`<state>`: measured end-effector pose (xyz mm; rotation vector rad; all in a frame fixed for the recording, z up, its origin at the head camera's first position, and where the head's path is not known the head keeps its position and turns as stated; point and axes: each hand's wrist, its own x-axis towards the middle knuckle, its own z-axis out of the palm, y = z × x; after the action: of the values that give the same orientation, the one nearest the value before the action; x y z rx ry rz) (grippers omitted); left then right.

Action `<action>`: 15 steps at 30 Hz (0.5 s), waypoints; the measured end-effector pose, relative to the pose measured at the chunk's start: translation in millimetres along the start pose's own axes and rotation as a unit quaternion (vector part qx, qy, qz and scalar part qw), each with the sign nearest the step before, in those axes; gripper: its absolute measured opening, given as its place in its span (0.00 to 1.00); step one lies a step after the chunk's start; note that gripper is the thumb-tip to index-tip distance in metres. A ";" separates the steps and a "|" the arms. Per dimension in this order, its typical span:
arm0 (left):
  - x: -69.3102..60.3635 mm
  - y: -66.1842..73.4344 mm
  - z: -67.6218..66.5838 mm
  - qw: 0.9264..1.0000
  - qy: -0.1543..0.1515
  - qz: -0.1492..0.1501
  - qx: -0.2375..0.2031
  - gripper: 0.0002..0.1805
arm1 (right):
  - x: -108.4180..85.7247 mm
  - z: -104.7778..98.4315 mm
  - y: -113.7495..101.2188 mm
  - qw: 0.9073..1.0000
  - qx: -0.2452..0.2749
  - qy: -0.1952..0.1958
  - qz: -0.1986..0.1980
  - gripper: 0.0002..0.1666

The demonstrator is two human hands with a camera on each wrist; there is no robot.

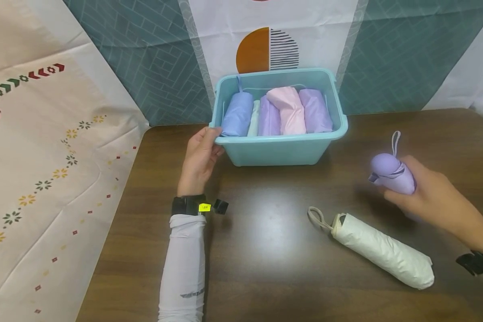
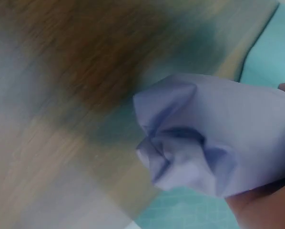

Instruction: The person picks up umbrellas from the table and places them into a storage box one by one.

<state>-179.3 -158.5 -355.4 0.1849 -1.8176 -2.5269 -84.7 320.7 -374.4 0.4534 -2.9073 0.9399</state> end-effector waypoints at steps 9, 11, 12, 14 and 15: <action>0.1 -0.8 -0.2 1.000 0.001 0.001 -0.002 0.15 | 4.1 -0.6 -6.4 0.994 0.069 0.033 0.075 0.43; 0.3 -0.8 -0.1 1.000 0.000 0.002 -0.004 0.15 | 4.4 1.1 -6.6 0.992 0.081 0.037 0.086 0.44; 0.5 -1.0 -0.2 1.000 -0.001 0.003 -0.005 0.15 | 4.5 2.4 -6.5 0.992 0.087 0.040 0.088 0.43; 0.5 -0.8 -0.2 1.000 -0.002 0.005 -0.005 0.15 | 3.5 4.5 -5.5 0.990 0.096 0.047 0.097 0.41; 0.6 -0.7 -0.1 1.000 -0.004 0.005 -0.005 0.15 | 2.8 5.8 -4.6 0.989 0.098 0.052 0.099 0.40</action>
<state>-179.8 -158.4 -356.1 0.1663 -1.8029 -2.5329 -85.8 313.1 -376.1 0.1194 -2.8155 1.2422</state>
